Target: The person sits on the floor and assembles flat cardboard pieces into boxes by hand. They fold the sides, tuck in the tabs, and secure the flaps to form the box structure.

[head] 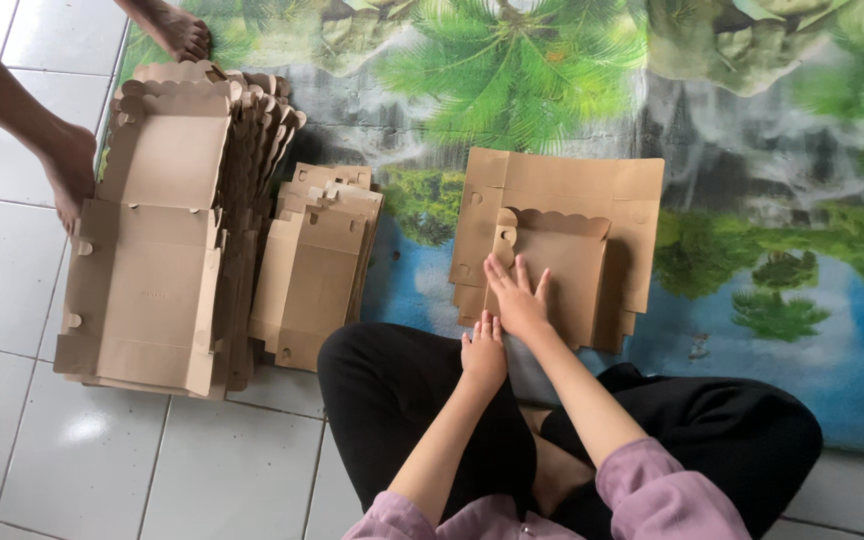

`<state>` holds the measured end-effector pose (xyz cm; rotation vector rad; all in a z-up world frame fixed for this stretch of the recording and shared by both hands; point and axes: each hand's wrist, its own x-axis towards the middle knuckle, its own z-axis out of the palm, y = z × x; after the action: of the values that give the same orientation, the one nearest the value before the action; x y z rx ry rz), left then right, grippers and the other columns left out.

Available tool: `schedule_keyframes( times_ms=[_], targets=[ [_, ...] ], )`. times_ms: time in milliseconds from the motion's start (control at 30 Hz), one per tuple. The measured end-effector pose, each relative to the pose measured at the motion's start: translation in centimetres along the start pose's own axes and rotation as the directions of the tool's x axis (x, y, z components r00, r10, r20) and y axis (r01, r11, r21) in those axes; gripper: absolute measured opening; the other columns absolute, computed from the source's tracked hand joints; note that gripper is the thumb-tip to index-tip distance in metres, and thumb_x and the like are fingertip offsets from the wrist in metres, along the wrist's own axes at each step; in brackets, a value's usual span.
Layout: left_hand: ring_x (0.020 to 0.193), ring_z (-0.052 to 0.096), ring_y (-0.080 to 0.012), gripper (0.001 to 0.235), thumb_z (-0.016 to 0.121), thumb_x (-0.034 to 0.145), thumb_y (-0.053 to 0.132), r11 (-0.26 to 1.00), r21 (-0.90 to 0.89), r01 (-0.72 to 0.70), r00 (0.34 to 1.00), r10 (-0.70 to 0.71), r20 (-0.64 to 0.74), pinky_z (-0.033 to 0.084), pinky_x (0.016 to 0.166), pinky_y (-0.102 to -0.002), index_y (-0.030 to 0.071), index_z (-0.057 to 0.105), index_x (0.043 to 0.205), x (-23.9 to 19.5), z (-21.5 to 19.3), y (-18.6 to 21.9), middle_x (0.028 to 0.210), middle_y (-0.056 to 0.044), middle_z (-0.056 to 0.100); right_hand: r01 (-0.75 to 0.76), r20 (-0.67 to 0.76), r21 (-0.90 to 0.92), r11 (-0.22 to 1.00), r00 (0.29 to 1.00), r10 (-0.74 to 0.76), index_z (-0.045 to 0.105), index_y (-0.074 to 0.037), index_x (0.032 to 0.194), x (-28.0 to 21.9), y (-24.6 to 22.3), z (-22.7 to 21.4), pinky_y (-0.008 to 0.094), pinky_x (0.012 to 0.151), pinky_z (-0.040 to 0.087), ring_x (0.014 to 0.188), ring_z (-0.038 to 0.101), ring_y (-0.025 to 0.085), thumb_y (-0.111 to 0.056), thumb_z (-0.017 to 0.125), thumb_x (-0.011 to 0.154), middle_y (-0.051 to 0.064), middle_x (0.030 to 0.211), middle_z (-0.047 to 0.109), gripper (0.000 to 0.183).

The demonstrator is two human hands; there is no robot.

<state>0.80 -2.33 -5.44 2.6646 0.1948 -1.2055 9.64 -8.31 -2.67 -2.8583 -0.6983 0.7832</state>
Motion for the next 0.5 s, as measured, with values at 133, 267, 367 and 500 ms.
schedule_keyframes(
  times_ms=[133,267,367,500],
  targets=[
    [0.145,0.016,-0.0274,0.074,0.050,0.091,0.007,1.000,0.006,-0.011,1.000,0.011,-0.005,0.016,0.115,-0.050,0.007,0.008,0.152,0.3,-0.1,-0.4,0.159,-0.011,0.001,-0.039,0.020,-0.003,0.999,0.999,0.039,0.003,-0.025,0.152,2.8,1.1,-1.3,0.076,0.105,0.006,0.145,0.000,0.033,0.003,0.055,0.078,-0.014,0.159,-0.005,0.095],
    [0.144,0.018,-0.0290,0.078,0.055,0.088,0.009,0.999,-0.010,-0.040,0.999,0.040,0.006,0.017,0.114,-0.050,0.006,0.009,0.152,0.6,-0.2,-0.6,0.159,-0.013,0.003,-0.067,0.044,0.004,0.998,0.997,0.067,-0.002,-0.028,0.152,4.9,2.0,-1.7,0.076,0.105,0.002,0.145,-0.005,0.030,0.007,0.049,0.077,-0.017,0.157,-0.011,0.096],
    [0.144,0.019,-0.0296,0.084,0.061,0.085,0.014,0.999,-0.003,-0.049,0.999,0.049,0.010,0.019,0.114,-0.051,0.006,0.009,0.152,1.5,0.4,-0.9,0.159,-0.013,0.002,-0.091,0.068,0.007,0.996,0.994,0.090,-0.004,-0.028,0.151,5.1,1.7,-2.2,0.076,0.105,0.000,0.145,-0.008,0.030,0.006,0.048,0.077,-0.018,0.157,-0.015,0.097],
    [0.145,0.018,-0.0292,0.080,0.056,0.088,0.010,0.998,0.001,-0.059,0.998,0.059,0.031,0.019,0.114,-0.050,0.006,0.009,0.152,-0.4,-1.3,-0.5,0.159,-0.014,0.002,-0.068,0.011,-0.076,0.995,0.998,0.069,-0.005,-0.022,0.152,4.3,1.5,-0.9,0.073,0.107,0.006,0.145,-0.005,0.032,0.004,0.048,0.078,-0.011,0.159,-0.013,0.095]
  ],
)
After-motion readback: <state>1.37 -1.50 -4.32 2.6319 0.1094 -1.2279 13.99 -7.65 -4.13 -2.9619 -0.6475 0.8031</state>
